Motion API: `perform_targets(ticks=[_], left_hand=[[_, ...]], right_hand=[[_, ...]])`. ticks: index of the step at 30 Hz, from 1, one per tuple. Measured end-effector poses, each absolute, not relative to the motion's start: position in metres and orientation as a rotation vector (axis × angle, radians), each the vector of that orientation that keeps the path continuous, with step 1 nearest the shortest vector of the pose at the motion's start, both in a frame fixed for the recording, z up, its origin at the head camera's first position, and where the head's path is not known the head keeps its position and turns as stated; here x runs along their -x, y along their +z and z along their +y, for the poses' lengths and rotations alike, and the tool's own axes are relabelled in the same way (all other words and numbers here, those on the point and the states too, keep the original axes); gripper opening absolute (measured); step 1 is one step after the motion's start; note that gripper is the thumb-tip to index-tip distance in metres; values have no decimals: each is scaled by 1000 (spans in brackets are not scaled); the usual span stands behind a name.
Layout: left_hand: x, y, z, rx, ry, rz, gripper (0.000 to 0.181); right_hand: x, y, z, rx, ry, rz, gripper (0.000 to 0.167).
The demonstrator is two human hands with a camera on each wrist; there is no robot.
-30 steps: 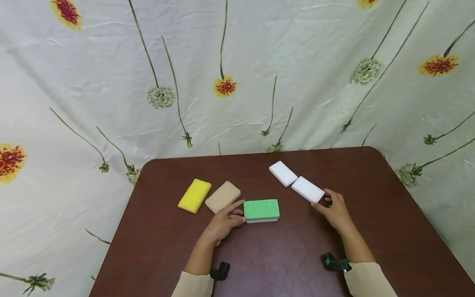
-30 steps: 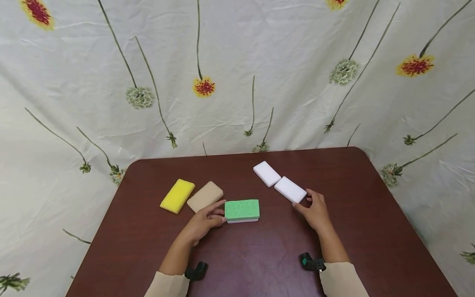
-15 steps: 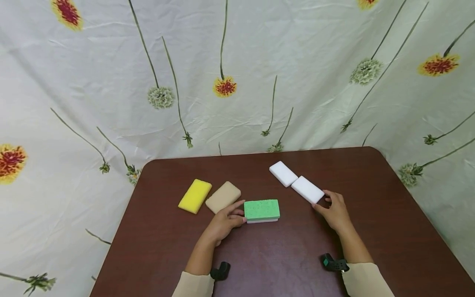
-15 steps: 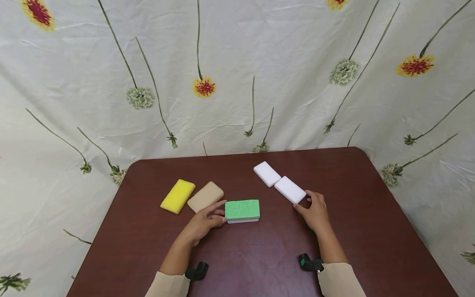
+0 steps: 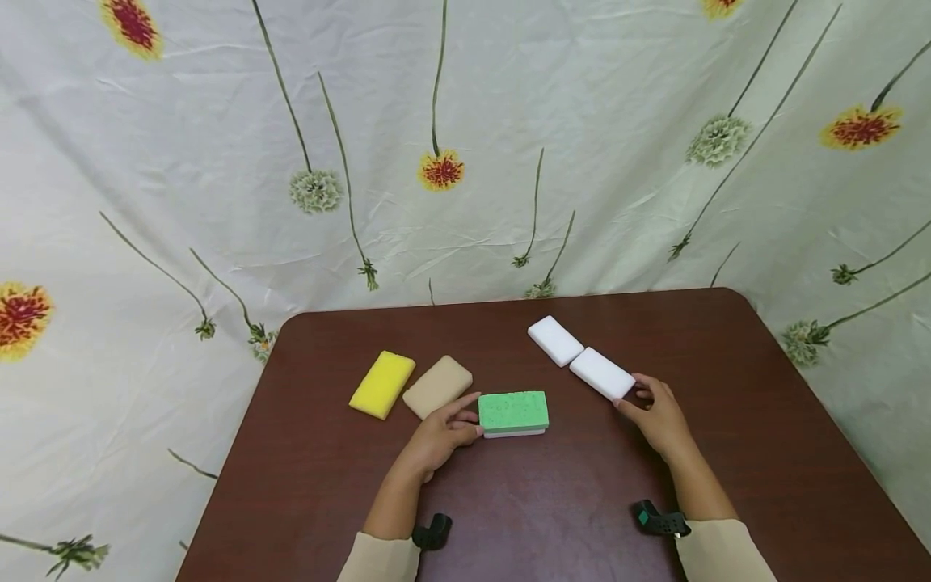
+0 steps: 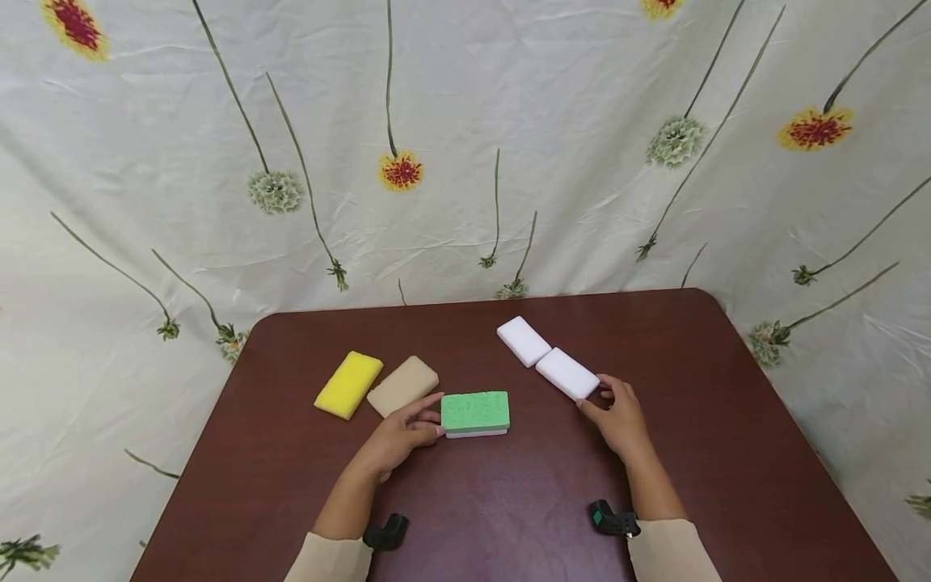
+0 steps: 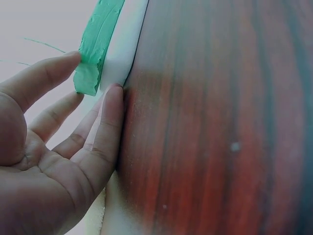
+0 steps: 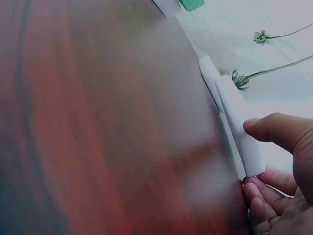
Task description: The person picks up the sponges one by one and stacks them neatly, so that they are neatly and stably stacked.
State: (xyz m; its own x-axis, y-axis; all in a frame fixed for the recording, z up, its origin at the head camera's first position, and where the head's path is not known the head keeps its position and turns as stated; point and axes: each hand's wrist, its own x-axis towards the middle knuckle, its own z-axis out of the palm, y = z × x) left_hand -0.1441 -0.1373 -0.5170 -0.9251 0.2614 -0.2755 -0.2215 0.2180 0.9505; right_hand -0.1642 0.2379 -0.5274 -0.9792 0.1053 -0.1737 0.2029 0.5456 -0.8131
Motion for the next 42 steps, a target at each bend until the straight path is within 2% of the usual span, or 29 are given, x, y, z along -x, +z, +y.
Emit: perform_targets(ticks=[13, 42], left_hand=[[143, -517, -136, -30, 1748, 2134, 64], [141, -513, -129, 17, 1779, 2185, 64]], right_hand=[[155, -525, 234, -244, -1482, 2687, 70], [142, -522, 191, 149, -1627, 2761, 64]])
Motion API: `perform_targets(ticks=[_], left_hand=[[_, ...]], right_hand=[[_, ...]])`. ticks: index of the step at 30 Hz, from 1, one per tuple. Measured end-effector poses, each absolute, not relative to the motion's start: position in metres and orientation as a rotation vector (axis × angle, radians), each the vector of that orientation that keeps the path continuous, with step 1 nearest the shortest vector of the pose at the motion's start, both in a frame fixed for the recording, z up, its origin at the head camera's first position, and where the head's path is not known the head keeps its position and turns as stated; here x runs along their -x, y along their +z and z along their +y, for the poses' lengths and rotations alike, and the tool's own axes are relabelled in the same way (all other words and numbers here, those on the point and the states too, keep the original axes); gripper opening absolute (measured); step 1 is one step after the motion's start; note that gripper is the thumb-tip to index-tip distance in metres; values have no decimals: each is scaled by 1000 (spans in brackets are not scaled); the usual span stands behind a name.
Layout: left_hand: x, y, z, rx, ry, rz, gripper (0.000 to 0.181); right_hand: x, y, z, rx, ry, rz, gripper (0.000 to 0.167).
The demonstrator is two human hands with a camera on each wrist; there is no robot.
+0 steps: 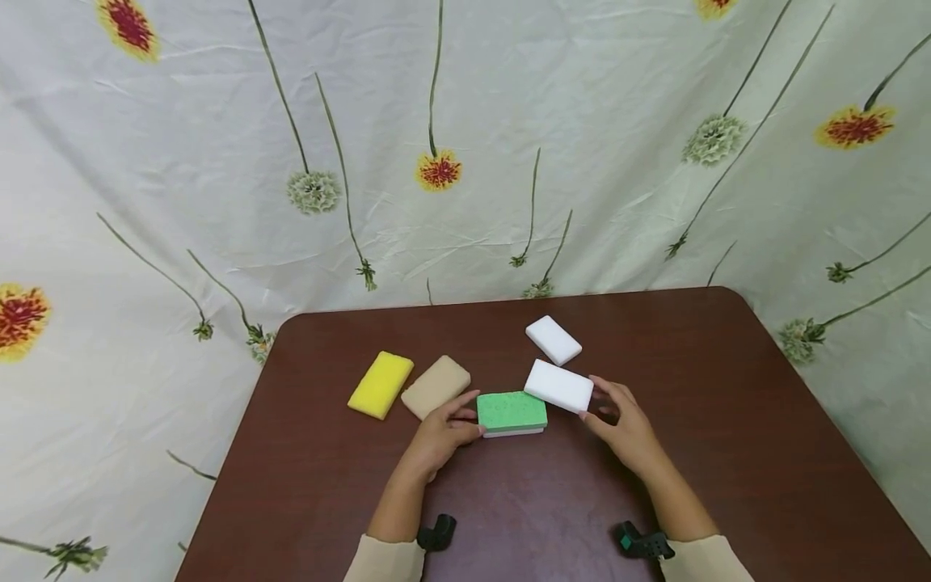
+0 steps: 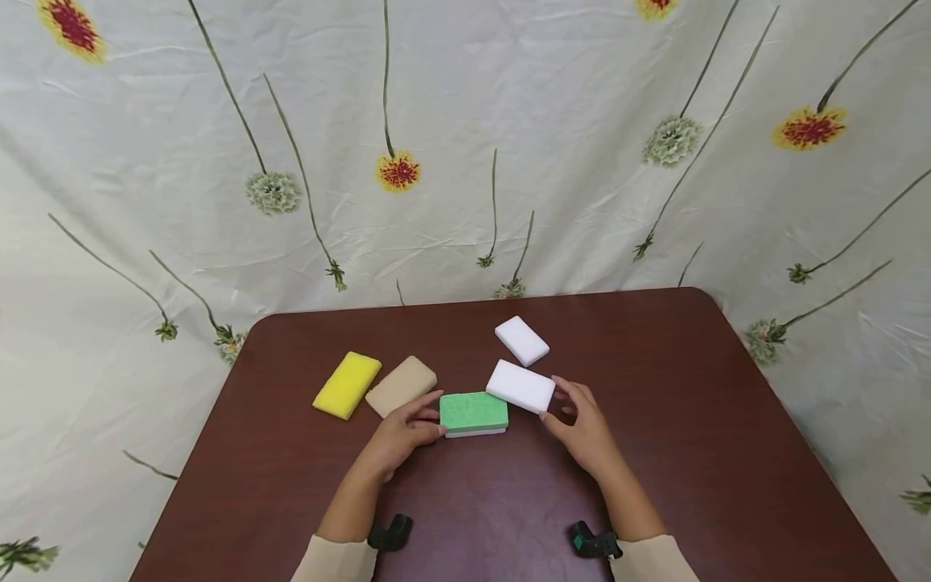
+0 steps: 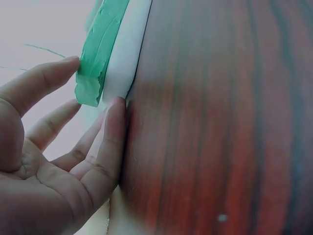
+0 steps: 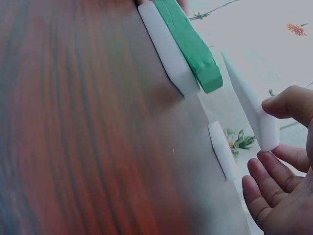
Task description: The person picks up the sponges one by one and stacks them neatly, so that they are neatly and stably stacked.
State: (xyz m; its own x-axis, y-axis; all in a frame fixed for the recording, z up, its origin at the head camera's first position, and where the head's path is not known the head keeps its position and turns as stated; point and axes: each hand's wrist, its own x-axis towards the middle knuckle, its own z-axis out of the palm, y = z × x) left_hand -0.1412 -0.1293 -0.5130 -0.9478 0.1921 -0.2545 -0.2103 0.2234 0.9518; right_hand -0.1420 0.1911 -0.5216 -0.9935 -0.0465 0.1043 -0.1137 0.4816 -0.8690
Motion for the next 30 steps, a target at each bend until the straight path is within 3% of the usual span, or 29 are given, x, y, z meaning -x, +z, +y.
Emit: perform_targets(ticks=[30], left_hand=[[142, -514, -127, 11, 1770, 2202, 63]], right_hand=[[142, -520, 153, -478, 1602, -2618, 62]])
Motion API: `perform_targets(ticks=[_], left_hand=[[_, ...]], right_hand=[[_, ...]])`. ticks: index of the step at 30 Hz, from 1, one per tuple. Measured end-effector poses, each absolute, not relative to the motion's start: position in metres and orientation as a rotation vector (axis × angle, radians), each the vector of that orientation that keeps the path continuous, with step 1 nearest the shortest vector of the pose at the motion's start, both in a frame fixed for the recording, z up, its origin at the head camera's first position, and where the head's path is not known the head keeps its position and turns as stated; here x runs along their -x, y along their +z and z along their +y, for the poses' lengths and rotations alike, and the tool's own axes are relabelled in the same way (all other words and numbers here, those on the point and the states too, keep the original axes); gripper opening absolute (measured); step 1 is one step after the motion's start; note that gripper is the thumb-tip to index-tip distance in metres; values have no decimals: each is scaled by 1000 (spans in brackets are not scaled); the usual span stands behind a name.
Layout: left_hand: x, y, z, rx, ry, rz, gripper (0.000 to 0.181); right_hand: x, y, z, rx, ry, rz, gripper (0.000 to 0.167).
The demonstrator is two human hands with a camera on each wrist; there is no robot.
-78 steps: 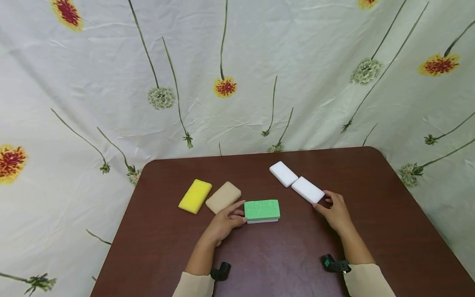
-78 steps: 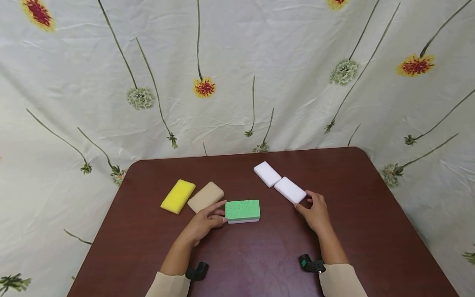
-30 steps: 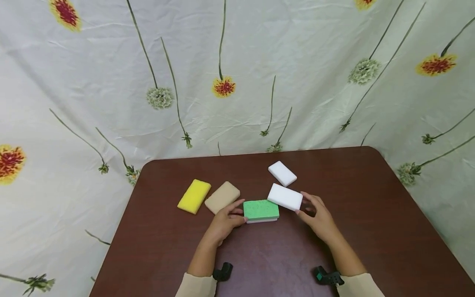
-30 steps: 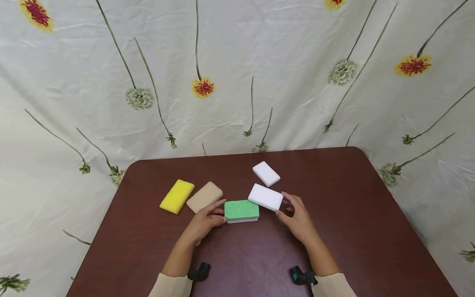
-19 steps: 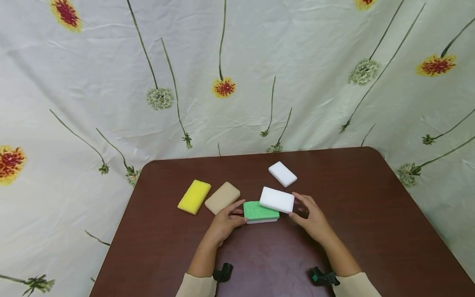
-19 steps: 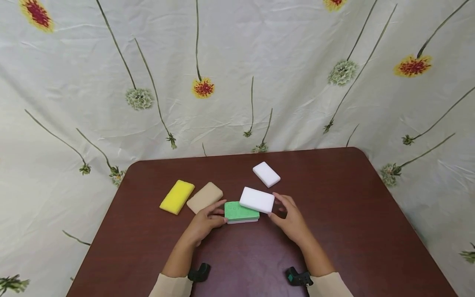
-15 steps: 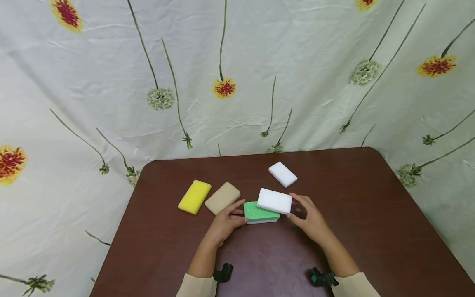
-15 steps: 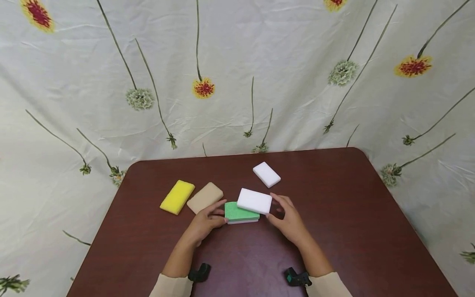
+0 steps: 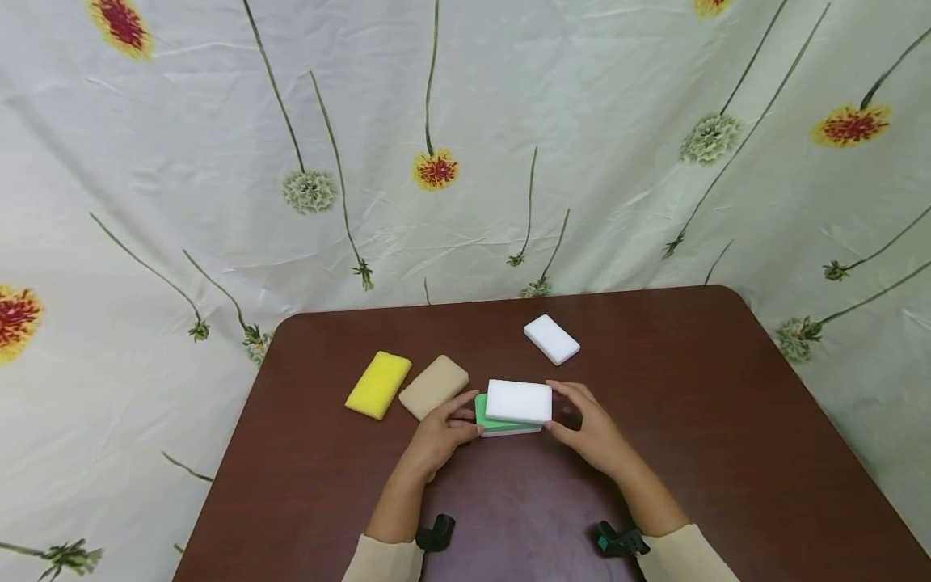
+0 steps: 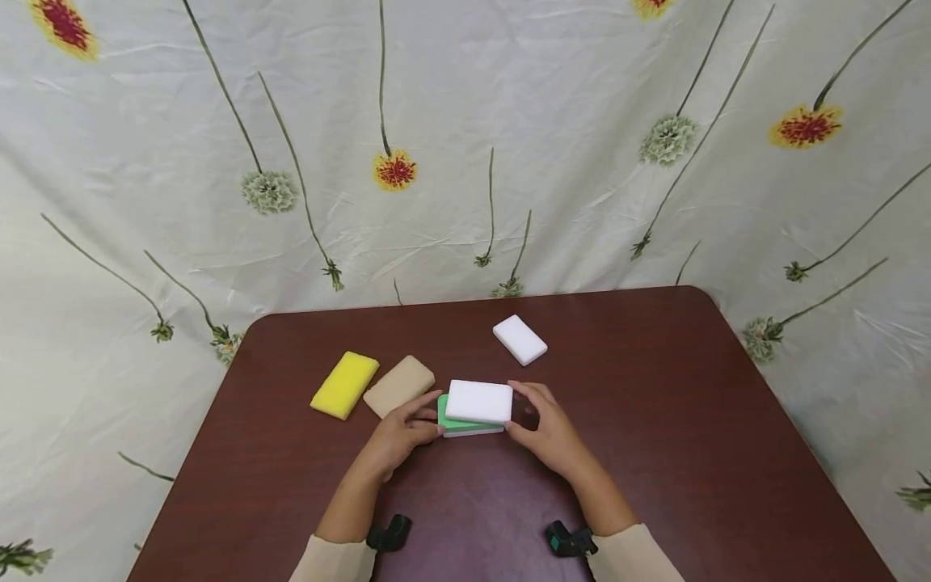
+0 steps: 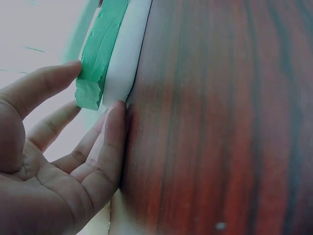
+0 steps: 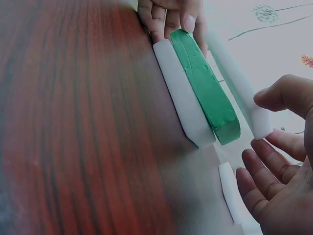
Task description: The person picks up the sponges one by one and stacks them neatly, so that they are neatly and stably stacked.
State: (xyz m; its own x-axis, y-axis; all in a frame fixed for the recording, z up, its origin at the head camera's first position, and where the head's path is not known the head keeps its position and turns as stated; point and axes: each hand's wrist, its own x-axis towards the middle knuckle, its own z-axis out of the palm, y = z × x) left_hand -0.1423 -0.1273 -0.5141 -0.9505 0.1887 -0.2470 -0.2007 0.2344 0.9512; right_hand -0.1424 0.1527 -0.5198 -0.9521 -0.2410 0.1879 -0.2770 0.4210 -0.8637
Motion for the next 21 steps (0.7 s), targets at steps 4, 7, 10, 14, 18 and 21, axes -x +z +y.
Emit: perform_targets(ticks=[4, 7, 10, 14, 18, 21], left_hand=[[142, -514, -127, 14, 1764, 2209, 62], [141, -514, -127, 15, 1761, 2210, 62], [142, -513, -127, 14, 1763, 2206, 61], [142, -514, -127, 12, 1766, 2198, 62], [141, -514, -127, 13, 1762, 2197, 66], [140, -513, -127, 15, 1762, 2198, 68]], right_hand=[[144, -520, 150, -516, 1597, -2628, 62], [146, -519, 149, -539, 1594, -2646, 63], [147, -517, 148, -555, 1581, -2670, 63], [149, -516, 147, -568, 1576, -2693, 63], [151, -517, 145, -591, 1574, -2698, 63], [152, -517, 143, -607, 1570, -2693, 64]])
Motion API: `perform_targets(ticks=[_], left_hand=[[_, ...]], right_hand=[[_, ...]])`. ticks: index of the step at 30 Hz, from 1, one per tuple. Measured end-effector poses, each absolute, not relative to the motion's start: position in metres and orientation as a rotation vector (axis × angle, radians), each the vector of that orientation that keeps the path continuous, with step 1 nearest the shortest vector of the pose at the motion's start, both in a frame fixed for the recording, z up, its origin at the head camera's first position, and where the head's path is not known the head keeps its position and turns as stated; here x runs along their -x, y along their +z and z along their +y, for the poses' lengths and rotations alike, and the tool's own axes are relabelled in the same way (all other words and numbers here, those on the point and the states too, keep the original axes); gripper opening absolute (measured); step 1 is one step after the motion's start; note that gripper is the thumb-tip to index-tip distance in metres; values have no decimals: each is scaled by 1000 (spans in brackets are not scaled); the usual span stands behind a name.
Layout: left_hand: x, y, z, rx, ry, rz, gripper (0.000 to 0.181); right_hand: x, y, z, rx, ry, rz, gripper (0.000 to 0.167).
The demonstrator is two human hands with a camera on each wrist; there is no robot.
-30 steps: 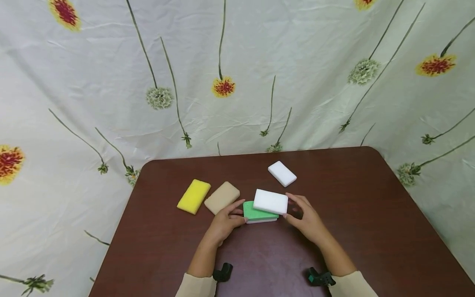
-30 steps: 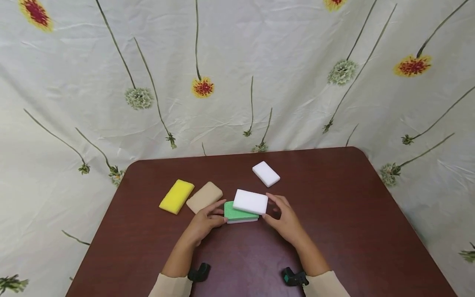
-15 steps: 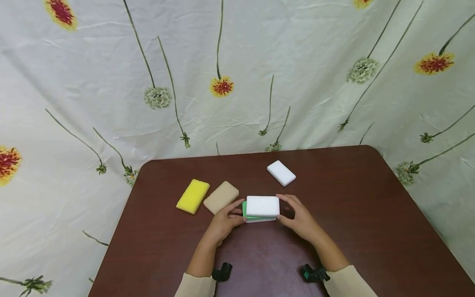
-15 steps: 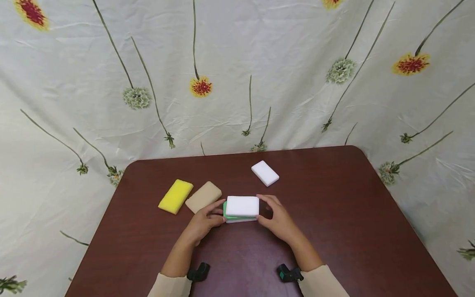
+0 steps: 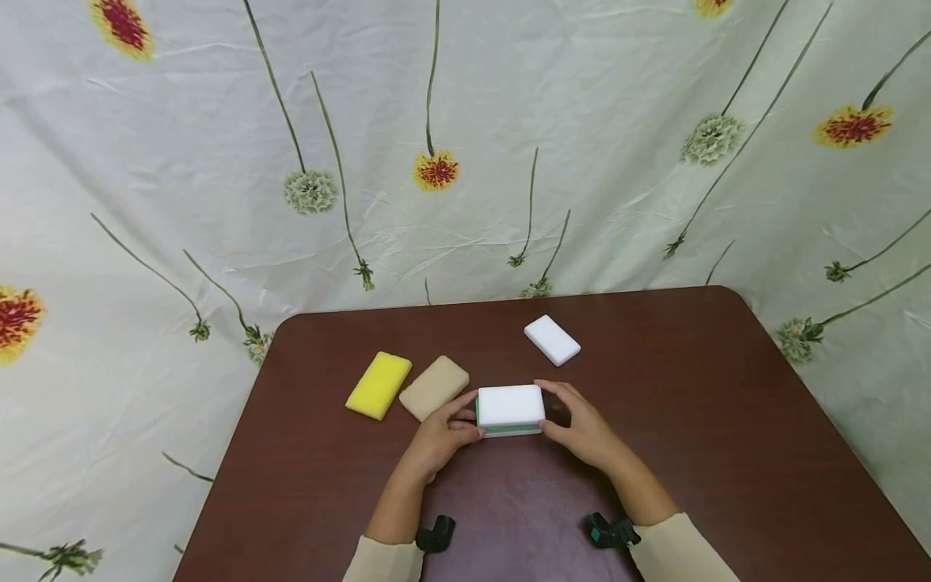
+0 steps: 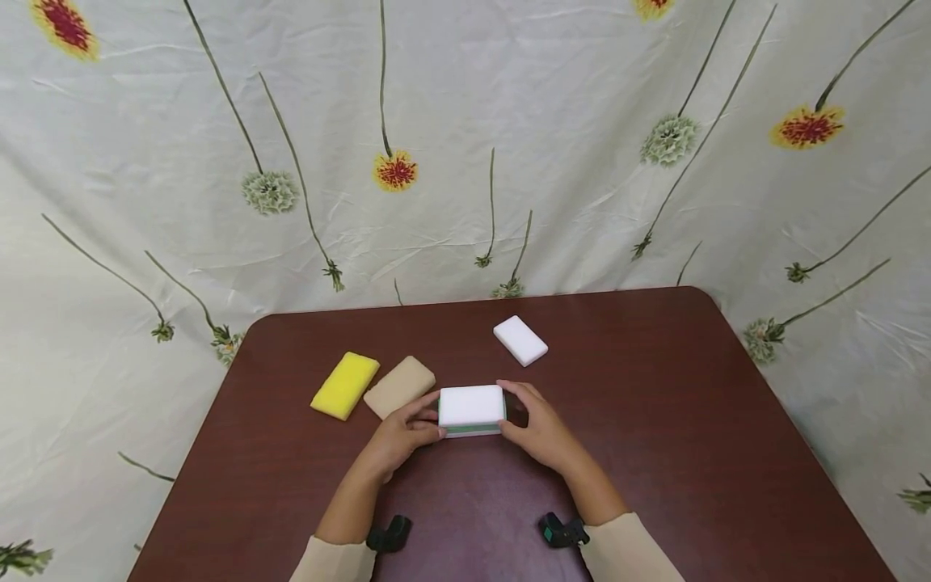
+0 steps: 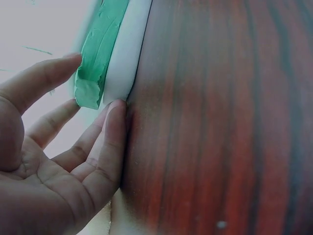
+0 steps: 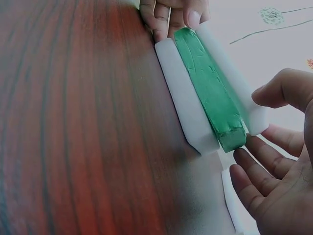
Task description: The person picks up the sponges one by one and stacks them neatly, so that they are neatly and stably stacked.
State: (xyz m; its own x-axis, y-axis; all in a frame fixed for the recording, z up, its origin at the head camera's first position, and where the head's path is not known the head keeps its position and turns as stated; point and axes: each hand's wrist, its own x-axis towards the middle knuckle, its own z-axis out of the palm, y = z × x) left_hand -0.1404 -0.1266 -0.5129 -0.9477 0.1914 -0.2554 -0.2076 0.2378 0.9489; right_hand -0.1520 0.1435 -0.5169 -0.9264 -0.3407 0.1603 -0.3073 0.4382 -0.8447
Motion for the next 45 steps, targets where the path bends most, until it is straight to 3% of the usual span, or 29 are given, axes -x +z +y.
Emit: perform_targets(ticks=[19, 45], left_hand=[[143, -517, -123, -52, 1691, 2348, 77], [143, -516, -121, -130, 1833, 2260, 64]], right_hand=[[153, -517, 142, 602, -1521, 2611, 64], [154, -521, 144, 631, -1538, 2604, 66]])
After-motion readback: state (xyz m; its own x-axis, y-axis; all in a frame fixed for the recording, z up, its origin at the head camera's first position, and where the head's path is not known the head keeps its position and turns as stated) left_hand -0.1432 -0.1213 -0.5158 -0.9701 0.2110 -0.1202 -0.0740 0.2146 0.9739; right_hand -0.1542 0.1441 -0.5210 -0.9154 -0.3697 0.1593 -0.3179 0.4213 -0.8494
